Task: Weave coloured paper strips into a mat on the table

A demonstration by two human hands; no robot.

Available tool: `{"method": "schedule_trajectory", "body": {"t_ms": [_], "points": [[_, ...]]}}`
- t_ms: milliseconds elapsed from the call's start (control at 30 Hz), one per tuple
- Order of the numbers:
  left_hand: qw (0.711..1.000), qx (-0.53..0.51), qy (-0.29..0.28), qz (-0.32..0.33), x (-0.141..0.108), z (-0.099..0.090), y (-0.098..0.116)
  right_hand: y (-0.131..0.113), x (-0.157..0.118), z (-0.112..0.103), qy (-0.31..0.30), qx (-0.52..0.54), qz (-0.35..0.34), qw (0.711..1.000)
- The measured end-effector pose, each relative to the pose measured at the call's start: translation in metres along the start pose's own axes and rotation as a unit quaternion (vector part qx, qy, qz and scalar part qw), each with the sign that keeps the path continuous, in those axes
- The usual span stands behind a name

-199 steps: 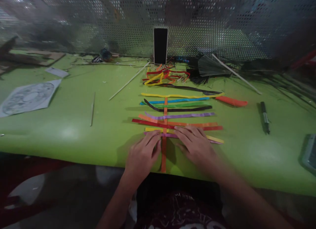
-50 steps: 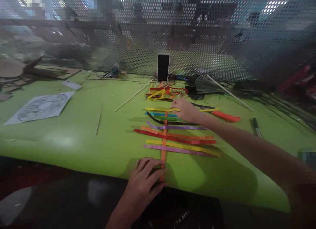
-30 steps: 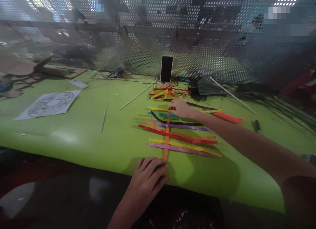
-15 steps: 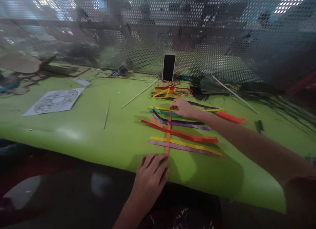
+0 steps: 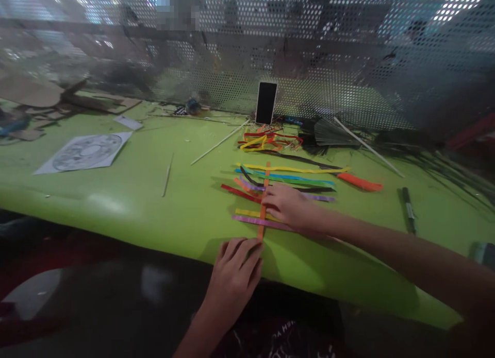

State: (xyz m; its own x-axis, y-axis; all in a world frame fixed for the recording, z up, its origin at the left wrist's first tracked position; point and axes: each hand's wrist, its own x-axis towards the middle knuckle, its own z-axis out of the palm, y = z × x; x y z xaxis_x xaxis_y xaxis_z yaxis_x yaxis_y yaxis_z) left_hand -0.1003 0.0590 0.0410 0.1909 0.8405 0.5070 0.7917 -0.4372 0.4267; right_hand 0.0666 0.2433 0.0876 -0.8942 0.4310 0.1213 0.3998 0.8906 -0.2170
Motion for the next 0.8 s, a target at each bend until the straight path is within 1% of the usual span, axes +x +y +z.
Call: {"method": "schedule_trajectory", "body": {"t_ms": [167, 367, 433, 500, 567, 667, 800], "points": [[1.0, -0.007, -0.005, 0.001, -0.001, 0.0, 0.0, -0.003, -0.003, 0.003, -0.001, 0.002, -0.009, 1.0], [1.0, -0.017, 0.001, 0.0, 0.0, 0.001, -0.002, -0.006, -0.006, -0.003, -0.004, -0.003, -0.023, 1.0], [1.0, -0.022, 0.003, -0.002, 0.0, 0.002, -0.002, -0.004, -0.007, -0.007, 0.007, 0.006, -0.027, 1.0], [1.0, -0.025, 0.004, -0.003, 0.0, 0.002, -0.002, 0.0, -0.006, -0.009, 0.03, 0.014, -0.017, 0.999], [1.0, -0.025, 0.005, -0.005, 0.0, 0.002, -0.002, 0.005, -0.003, -0.009, 0.05, 0.01, 0.008, 0.999], [1.0, -0.026, 0.006, -0.005, 0.0, 0.001, -0.002, 0.007, 0.003, -0.005, 0.06, 0.001, 0.037, 0.998], [1.0, -0.026, 0.003, -0.003, 0.001, 0.001, -0.002, 0.004, 0.015, 0.005, 0.06, 0.006, 0.026, 0.998]]}}
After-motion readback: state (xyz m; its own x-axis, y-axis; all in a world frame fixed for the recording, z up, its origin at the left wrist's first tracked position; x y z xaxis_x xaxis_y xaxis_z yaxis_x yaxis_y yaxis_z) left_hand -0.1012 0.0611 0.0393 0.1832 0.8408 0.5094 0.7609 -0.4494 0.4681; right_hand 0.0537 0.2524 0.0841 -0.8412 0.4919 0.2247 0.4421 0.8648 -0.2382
